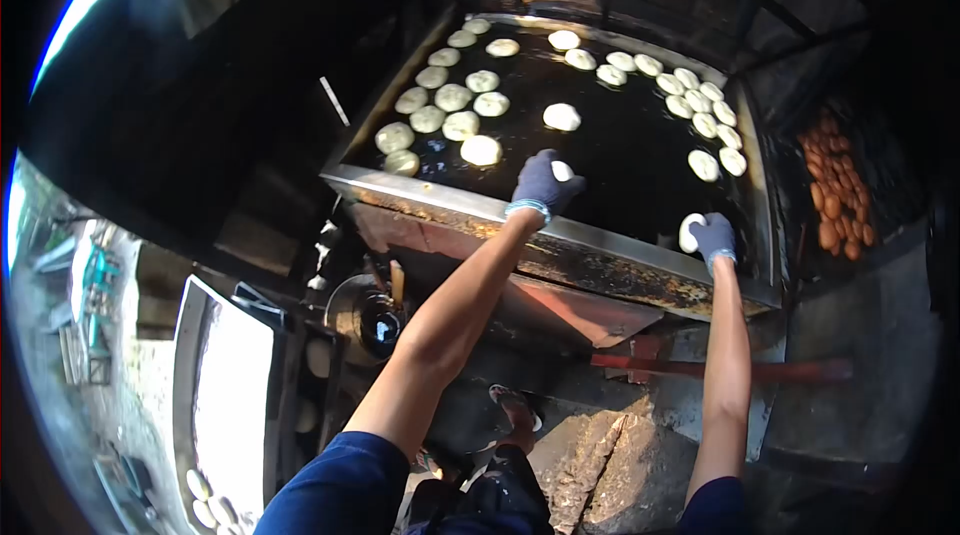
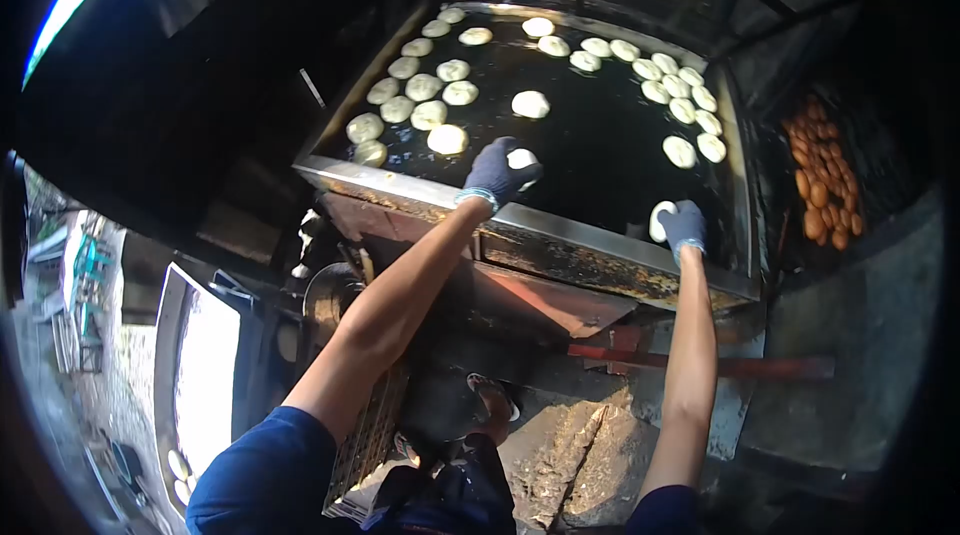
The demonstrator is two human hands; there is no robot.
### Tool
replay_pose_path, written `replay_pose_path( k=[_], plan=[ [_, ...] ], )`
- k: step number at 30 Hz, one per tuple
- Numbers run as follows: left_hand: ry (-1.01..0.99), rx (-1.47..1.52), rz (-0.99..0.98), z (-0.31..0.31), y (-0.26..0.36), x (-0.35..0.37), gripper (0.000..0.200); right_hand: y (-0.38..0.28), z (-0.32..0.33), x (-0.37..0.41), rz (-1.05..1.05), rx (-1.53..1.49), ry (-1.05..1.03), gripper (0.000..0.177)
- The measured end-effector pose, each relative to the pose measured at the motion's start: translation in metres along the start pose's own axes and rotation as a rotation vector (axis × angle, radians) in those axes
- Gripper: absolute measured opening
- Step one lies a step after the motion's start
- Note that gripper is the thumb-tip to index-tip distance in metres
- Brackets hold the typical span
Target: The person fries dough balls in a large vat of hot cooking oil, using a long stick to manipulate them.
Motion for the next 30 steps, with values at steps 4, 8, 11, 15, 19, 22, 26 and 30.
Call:
replay_pose_path(
  k=[4,8,11,15,19,22,26,30],
  plan=[
    [0.216,0.382,-0.210,0.126,0.067,0.071,0.060,-0.046,-0.006,-0.034,0.188,0.104,0.373,0.052],
    [0.496,0.073,-0.054,0.322,0.041,0.242,0.047,-0.248,0.000,0.066,0.558,-0.294,0.197,0.042],
    [0.716,-0.547,0.460,0.459,-0.051,0.444,0.044,-0.400,0.001,0.261,0.806,-0.600,-0.118,0.038],
    [0.894,-0.938,1.364,0.585,-0.074,0.745,0.041,-0.512,-0.051,0.541,1.215,-0.470,-0.702,0.032],
    [0.988,-0.744,1.411,0.612,-0.064,0.896,0.039,-0.517,-0.143,0.807,1.418,-0.023,-1.392,0.043],
    [0.997,-0.704,1.632,0.624,-0.057,0.976,0.035,-0.487,-0.189,0.973,1.668,0.146,-1.466,0.046],
    [0.789,-0.427,1.674,0.598,-0.061,1.023,0.051,-0.446,-0.228,1.101,1.545,0.302,-1.435,0.058],
    [1.049,-0.146,1.421,0.560,-0.057,1.018,0.064,-0.415,-0.224,1.124,1.470,0.232,-1.429,0.065]
  ],
)
Point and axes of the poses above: each hand's wrist, its own x-axis away from the middle knuckle, its own z-axis out of the back of the hand, y = z × x, the point moved 8 cm from there along -x, towards the middle knuckle, and after that the axes turned 11 degrees about -z, right-handed, at the moved point
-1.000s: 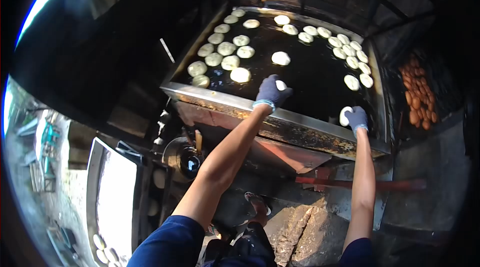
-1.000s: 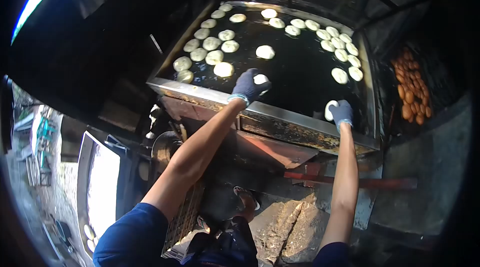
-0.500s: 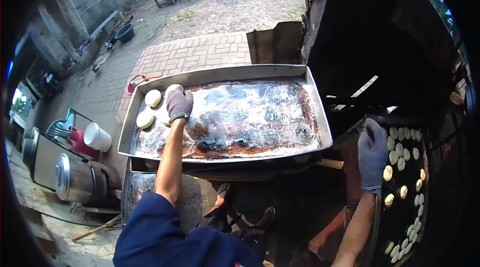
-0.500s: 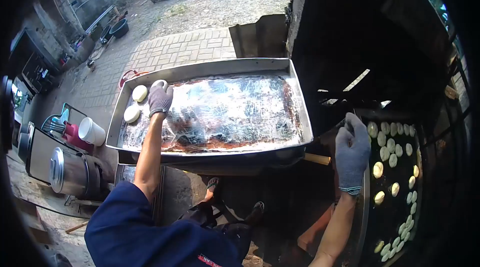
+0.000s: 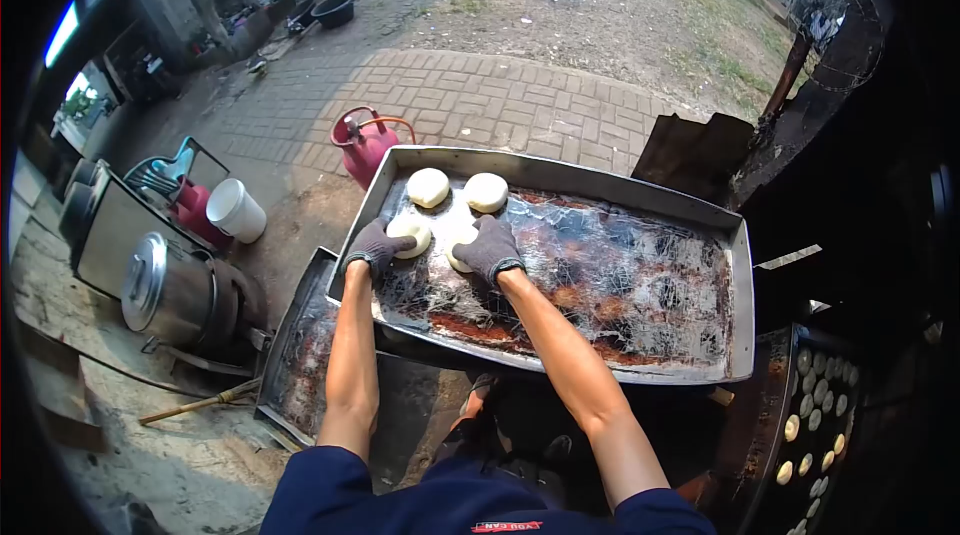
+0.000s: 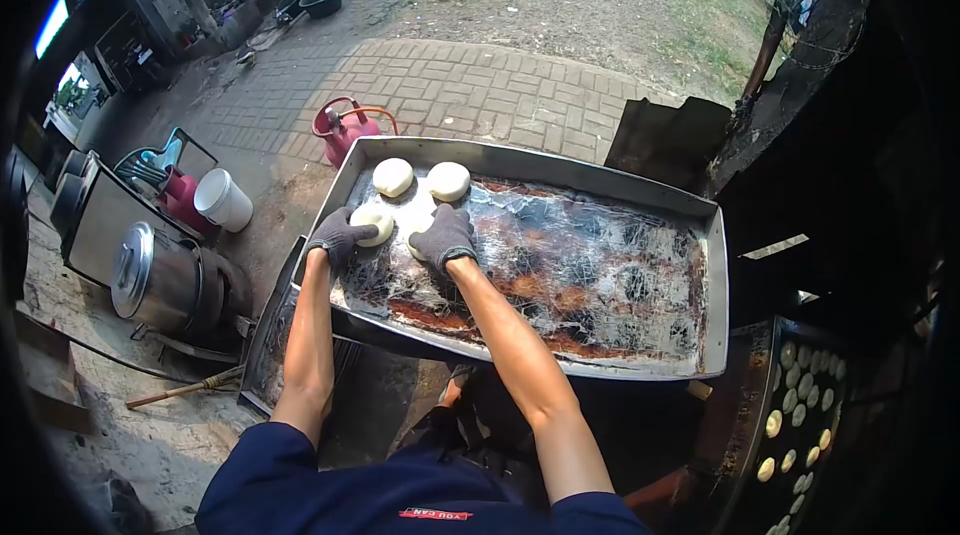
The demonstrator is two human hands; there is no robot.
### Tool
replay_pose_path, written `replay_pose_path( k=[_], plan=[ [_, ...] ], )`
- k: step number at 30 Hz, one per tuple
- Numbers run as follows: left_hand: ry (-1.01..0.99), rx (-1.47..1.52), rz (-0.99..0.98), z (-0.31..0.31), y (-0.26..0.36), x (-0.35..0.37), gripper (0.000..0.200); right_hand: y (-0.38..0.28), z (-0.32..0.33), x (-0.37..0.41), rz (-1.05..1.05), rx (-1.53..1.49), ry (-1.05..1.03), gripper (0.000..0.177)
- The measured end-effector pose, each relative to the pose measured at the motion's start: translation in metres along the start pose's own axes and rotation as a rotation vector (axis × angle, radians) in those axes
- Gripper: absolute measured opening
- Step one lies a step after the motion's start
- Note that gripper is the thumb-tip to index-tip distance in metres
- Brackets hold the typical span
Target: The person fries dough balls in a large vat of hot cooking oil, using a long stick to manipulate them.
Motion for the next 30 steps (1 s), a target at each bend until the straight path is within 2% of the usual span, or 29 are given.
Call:
replay_pose_path(
  k=[1,3,4,5,7,9,10,11,12,14,15,17,18,21,23,25,27,28,29,30],
  plan=[
    [0.051,-0.074,-0.085,0.001,0.010,0.004,0.061,0.002,0.009,0.007,0.036,-0.022,0.023,0.063],
    [0.186,-0.014,-0.241,-0.006,0.039,0.018,0.058,0.019,0.044,0.026,0.147,-0.128,0.103,0.059],
    [0.153,0.103,-0.281,-0.022,0.063,0.026,0.054,0.030,0.079,0.049,0.200,-0.142,0.166,0.055],
    [0.097,0.222,-0.328,-0.042,0.099,0.036,0.051,0.054,0.112,0.073,0.094,-0.278,0.078,0.051],
    [-0.026,0.379,-0.403,-0.099,0.177,0.061,0.043,0.126,0.176,0.125,0.027,-0.452,0.200,0.048],
    [-0.231,0.538,-0.535,-0.180,0.262,0.096,0.041,0.213,0.242,0.206,-0.065,-0.599,0.406,0.047],
    [-0.392,0.562,-0.562,-0.228,0.307,0.124,0.042,0.256,0.275,0.261,-0.124,-0.584,0.588,0.045],
    [-0.519,0.565,-0.608,-0.275,0.357,0.162,0.041,0.313,0.299,0.312,-0.149,-0.317,0.850,0.044],
    [-0.647,0.556,-0.735,-0.328,0.399,0.199,0.041,0.361,0.317,0.372,-0.223,-0.591,0.961,0.041],
    [-0.872,0.462,-0.995,-0.427,0.481,0.289,0.038,0.468,0.332,0.490,-0.507,-0.590,1.228,0.042],
    [-0.944,0.398,-1.035,-0.478,0.508,0.330,0.039,0.521,0.330,0.546,-0.603,-0.639,1.324,0.044],
    [-1.085,0.430,-1.209,-0.572,0.556,0.410,0.045,0.592,0.331,0.652,-0.778,-0.472,1.550,0.044],
    [-1.185,0.417,-1.190,-0.609,0.574,0.448,0.046,0.631,0.325,0.695,-0.842,-0.543,1.587,0.045],
    [-1.066,0.270,-1.461,-0.703,0.612,0.525,0.042,0.689,0.316,0.788,-1.079,-0.367,1.604,0.045],
    [-1.012,0.117,-1.508,-0.735,0.620,0.554,0.035,0.723,0.301,0.823,-1.251,-0.302,1.461,0.045],
    [-0.889,-0.026,-1.411,-0.772,0.616,0.560,0.029,0.744,0.286,0.844,-1.365,-0.267,1.359,0.044],
    [-0.872,0.031,-1.359,-0.778,0.603,0.559,0.024,0.760,0.275,0.853,-1.443,-0.246,1.288,0.043],
    [-0.935,-0.006,-1.270,-0.786,0.598,0.556,0.044,0.792,0.261,0.862,-1.398,-0.298,1.327,0.040],
    [-0.912,0.105,-1.309,-0.773,0.594,0.552,0.051,0.812,0.256,0.869,-1.366,-0.329,1.405,0.037],
    [-0.921,0.222,-1.349,-0.753,0.598,0.546,0.056,0.792,0.271,0.864,-1.385,-0.298,1.455,0.036]
  ],
)
Point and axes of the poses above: each hand's wrist, its own x-axis away from the middle knuckle, its own z-axis out of the back of the hand, y = z × x, the point moved 8 cm from there along -x, towards the middle knuckle, and after that the axes turned 11 degrees about -z, right-handed, at the moved point
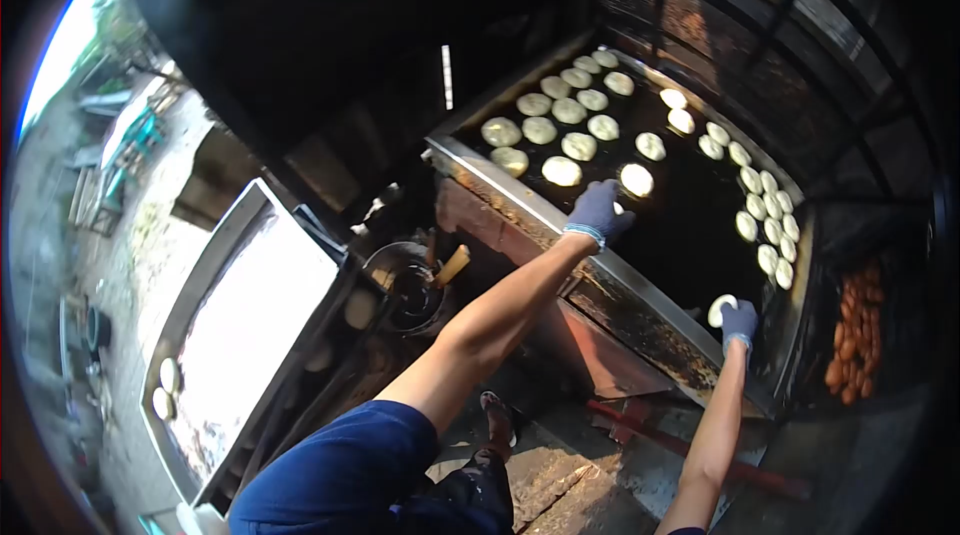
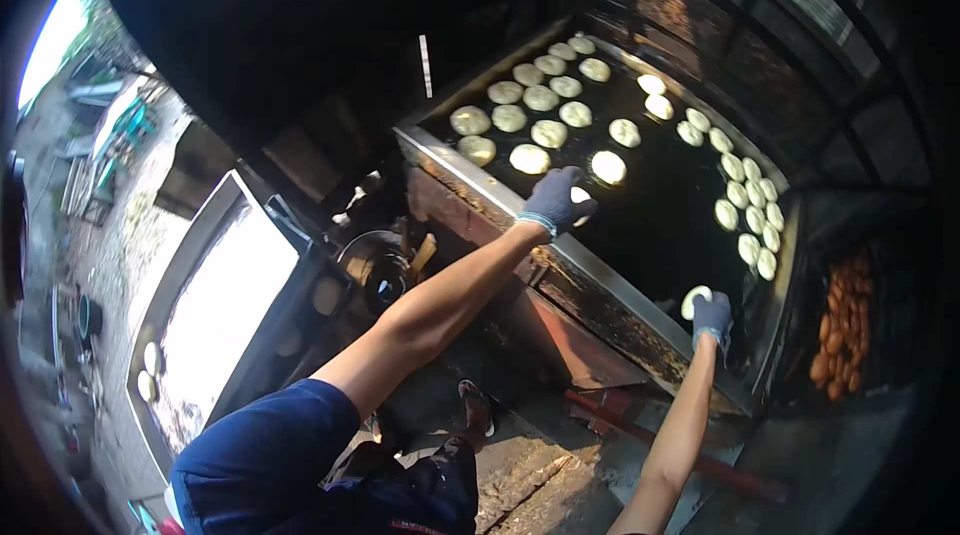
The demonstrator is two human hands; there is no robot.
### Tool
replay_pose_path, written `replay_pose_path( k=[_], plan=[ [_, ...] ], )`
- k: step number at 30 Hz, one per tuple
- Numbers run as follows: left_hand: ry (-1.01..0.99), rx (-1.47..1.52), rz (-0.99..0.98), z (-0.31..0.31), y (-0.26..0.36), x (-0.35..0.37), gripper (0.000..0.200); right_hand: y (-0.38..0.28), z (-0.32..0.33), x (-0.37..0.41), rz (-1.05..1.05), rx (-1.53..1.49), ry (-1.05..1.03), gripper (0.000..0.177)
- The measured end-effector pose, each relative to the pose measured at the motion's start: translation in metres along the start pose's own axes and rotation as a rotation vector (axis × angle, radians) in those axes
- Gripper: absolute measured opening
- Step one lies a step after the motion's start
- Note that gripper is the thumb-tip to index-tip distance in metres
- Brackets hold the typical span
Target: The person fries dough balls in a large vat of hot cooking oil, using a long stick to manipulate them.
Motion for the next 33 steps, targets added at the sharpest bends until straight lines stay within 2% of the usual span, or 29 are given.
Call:
replay_pose_path(
  k=[1,2,3,5,7,8,9,10,11,12,13,15,16,17,18,19,20,21,23,24,25,26,27,28,29,31,32,33],
  plan=[
    [0.006,0.005,-0.021,0.032,0.014,0.005,0.055,0.024,-0.017,-0.036,0.033,-0.134,0.038,0.036],
    [0.113,0.034,-0.058,0.075,0.022,0.021,0.054,-0.013,-0.004,-0.023,-0.044,-0.026,0.079,0.038],
    [0.222,0.059,-0.106,0.119,0.031,0.039,0.053,-0.053,0.011,-0.009,0.106,0.094,0.309,0.044],
    [0.394,0.004,-0.036,0.237,0.042,0.106,0.052,-0.124,0.005,-0.005,0.337,-0.083,0.344,0.045],
    [0.569,-0.249,0.091,0.350,0.013,0.201,0.048,-0.239,-0.001,0.060,0.658,-0.072,0.319,0.039],
    [0.634,-0.293,0.233,0.401,-0.005,0.260,0.047,-0.296,0.000,0.114,0.735,-0.230,0.237,0.037],
    [0.644,-0.557,0.339,0.451,-0.030,0.322,0.046,-0.353,0.003,0.182,0.800,-0.384,0.153,0.035],
    [0.682,-0.674,0.478,0.499,-0.050,0.392,0.048,-0.402,0.003,0.255,0.880,-0.393,0.086,0.033],
    [0.751,-0.822,0.673,0.543,-0.061,0.465,0.051,-0.434,-0.020,0.300,0.962,-0.476,-0.045,0.031],
    [0.835,-0.959,0.831,0.584,-0.076,0.543,0.051,-0.473,-0.021,0.392,1.000,-0.469,-0.263,0.031],
    [0.900,-1.000,1.026,0.620,-0.082,0.616,0.052,-0.498,-0.040,0.460,1.100,-0.512,-0.459,0.031],
    [1.052,-0.979,1.467,0.663,-0.073,0.740,0.056,-0.528,-0.078,0.607,1.277,-0.409,-0.781,0.033],
    [1.118,-0.866,1.539,0.676,-0.089,0.799,0.057,-0.532,-0.109,0.672,1.274,-0.341,-1.041,0.033],
    [1.179,-0.748,1.603,0.685,-0.109,0.852,0.059,-0.533,-0.133,0.736,1.395,-0.224,-1.119,0.035],
    [1.055,-0.590,1.575,0.694,-0.128,0.881,0.058,-0.529,-0.165,0.797,1.499,-0.170,-1.206,0.039],
    [1.039,-0.622,1.466,0.700,-0.143,0.900,0.061,-0.521,-0.196,0.856,1.482,-0.067,-1.368,0.040],
    [1.073,-0.580,1.402,0.703,-0.142,0.908,0.069,-0.512,-0.221,0.914,1.558,0.010,-1.433,0.044],
    [1.107,-0.539,1.336,0.705,-0.142,0.909,0.076,-0.506,-0.243,0.966,1.611,0.137,-1.423,0.046],
    [1.029,-0.500,1.363,0.706,-0.154,0.913,0.081,-0.491,-0.309,1.056,1.711,0.231,-1.377,0.054],
    [0.971,-0.334,1.307,0.704,-0.153,0.904,0.081,-0.488,-0.327,1.089,1.674,0.219,-1.348,0.061],
    [0.906,-0.170,1.245,0.698,-0.148,0.890,0.082,-0.482,-0.346,1.117,1.617,0.363,-1.327,0.066],
    [0.955,-0.270,1.211,0.701,-0.140,0.885,0.078,-0.479,-0.340,1.133,1.548,0.458,-1.316,0.070],
    [0.999,-0.367,1.171,0.701,-0.133,0.882,0.073,-0.472,-0.341,1.148,1.565,0.555,-1.315,0.071],
    [1.063,-0.376,1.017,0.700,-0.131,0.875,0.063,-0.468,-0.333,1.154,1.550,0.536,-1.293,0.071],
    [1.045,-0.374,1.018,0.695,-0.134,0.874,0.063,-0.463,-0.324,1.152,1.528,0.517,-1.271,0.071],
    [1.179,-0.266,0.831,0.690,-0.128,0.853,0.059,-0.463,-0.314,1.142,1.535,0.350,-1.397,0.068],
    [1.142,-0.300,0.819,0.688,-0.127,0.837,0.056,-0.468,-0.308,1.124,1.544,0.241,-1.328,0.063],
    [1.175,-0.206,0.758,0.680,-0.126,0.816,0.052,-0.473,-0.304,1.095,1.501,0.239,-1.305,0.063]
  ],
)
Point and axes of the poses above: each hand's wrist, its own x-axis away from the middle knuckle, its own z-axis out of the back of the hand, y = z × x, the point moved 8 cm from there along -x, towards the middle knuckle, and after that the axes turned 11 degrees about -z, right-handed, at the moved point
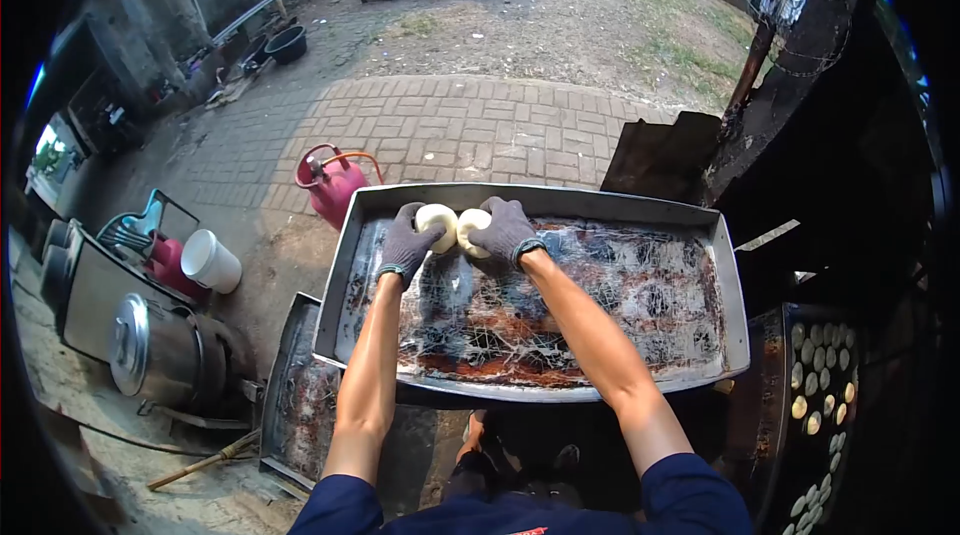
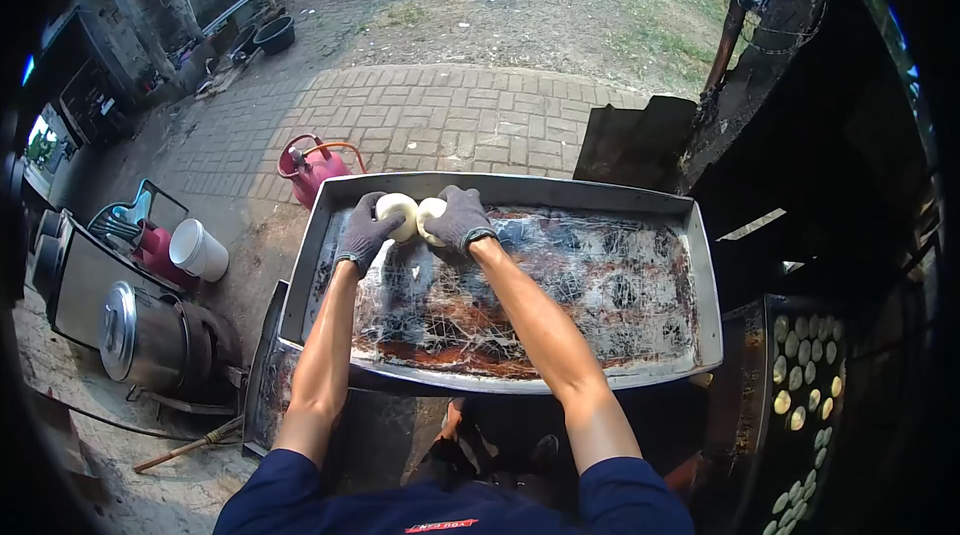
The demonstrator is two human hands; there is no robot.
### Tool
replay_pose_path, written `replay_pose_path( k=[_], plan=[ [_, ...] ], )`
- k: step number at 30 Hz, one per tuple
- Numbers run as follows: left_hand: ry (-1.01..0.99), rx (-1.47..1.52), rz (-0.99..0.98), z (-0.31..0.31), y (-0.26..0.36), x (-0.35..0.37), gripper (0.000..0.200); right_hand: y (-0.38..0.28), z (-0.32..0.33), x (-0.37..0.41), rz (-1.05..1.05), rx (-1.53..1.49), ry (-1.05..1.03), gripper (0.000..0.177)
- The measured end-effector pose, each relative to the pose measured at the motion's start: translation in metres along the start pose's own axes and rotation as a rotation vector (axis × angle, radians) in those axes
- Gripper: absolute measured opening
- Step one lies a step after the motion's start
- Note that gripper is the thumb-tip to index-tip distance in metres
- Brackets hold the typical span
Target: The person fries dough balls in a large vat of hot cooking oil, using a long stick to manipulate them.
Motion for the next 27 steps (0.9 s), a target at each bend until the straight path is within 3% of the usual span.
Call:
replay_pose_path(
  k=[3,7,10,11,12,13,16,20,22,23,27],
  plan=[
    [-0.133,0.169,-0.068,-0.085,0.047,0.006,0.050,0.081,0.089,0.060,-0.010,-0.276,0.125,0.051],
    [-0.552,0.442,-0.128,-0.267,0.198,0.061,0.048,0.234,0.221,0.238,-0.258,-0.608,0.402,0.050],
    [-0.880,0.483,-0.422,-0.421,0.314,0.156,0.052,0.375,0.278,0.412,-0.430,-0.520,0.873,0.047],
    [-0.981,0.506,-0.435,-0.471,0.342,0.198,0.055,0.417,0.287,0.478,-0.580,-0.510,0.966,0.046],
    [-1.083,0.518,-0.418,-0.519,0.368,0.240,0.057,0.470,0.283,0.541,-0.733,-0.697,1.051,0.045],
    [-1.125,0.485,-0.538,-0.563,0.394,0.283,0.059,0.502,0.291,0.599,-0.715,-0.674,1.201,0.046],
    [-1.249,0.398,-0.709,-0.668,0.450,0.405,0.062,0.600,0.287,0.764,-1.013,-0.443,1.435,0.049],
    [-1.335,0.258,-0.872,-0.753,0.481,0.519,0.056,0.652,0.270,0.887,-1.295,-0.249,1.393,0.044],
    [-1.387,0.119,-1.102,-0.789,0.477,0.576,0.050,0.690,0.240,0.930,-1.534,-0.166,1.155,0.044],
    [-1.449,-0.040,-1.073,-0.808,0.465,0.591,0.056,0.704,0.228,0.941,-1.589,-0.185,1.115,0.044],
    [-1.430,-0.095,-1.089,-0.827,0.444,0.619,0.054,0.721,0.216,0.955,-1.688,-0.161,1.073,0.047]
  ],
)
Point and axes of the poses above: each hand's wrist, its own x-axis away from the middle knuckle, its own z-axis out of the back of the hand, y = z × x, the point moved 8 cm from there along -x, towards the middle knuckle, and after that the axes turned 11 degrees about -z, right-handed, at the moved point
